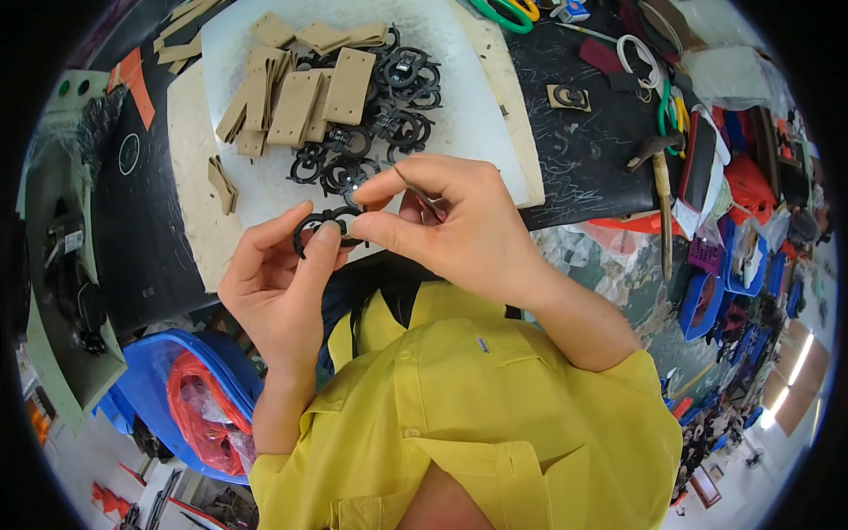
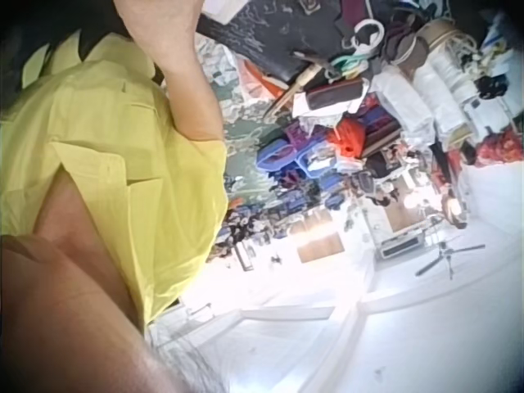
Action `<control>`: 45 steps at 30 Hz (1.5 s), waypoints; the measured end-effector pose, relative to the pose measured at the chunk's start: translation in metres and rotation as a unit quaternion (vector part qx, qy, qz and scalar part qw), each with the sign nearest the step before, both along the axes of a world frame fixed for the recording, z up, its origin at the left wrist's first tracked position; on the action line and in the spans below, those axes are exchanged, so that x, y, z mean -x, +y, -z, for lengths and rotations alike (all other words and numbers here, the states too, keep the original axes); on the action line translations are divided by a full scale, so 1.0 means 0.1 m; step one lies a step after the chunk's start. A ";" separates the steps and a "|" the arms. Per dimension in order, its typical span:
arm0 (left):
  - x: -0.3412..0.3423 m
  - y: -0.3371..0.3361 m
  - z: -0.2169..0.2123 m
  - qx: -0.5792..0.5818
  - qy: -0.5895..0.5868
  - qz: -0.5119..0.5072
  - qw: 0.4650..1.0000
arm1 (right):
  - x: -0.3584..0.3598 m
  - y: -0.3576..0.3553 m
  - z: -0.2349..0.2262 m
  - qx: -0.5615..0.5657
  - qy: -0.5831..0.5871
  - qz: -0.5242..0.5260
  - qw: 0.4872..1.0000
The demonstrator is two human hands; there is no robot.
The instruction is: The person assembles keychains by inserting black plastic rings into pre-punched holes on small rectangular cardboard pieces. They use a red-handled tool to press the rings into place and then place the finished units on the table.
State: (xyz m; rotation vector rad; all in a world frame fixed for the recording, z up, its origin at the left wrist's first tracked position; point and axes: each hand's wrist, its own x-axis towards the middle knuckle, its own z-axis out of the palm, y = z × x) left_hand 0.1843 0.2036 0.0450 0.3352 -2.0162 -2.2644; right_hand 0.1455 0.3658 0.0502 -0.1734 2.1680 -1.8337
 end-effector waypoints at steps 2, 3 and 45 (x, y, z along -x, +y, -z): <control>-0.01 -0.03 0.02 0.044 0.008 0.001 0.999 | -0.01 0.01 0.05 0.019 -0.047 -0.009 0.999; -0.01 -0.04 0.03 0.044 0.002 -0.001 0.999 | -0.02 0.00 0.08 -0.025 0.072 -0.022 0.997; 0.48 -0.63 0.39 0.533 0.199 -0.055 0.821 | 0.33 -0.21 0.05 -0.160 0.203 -0.012 0.966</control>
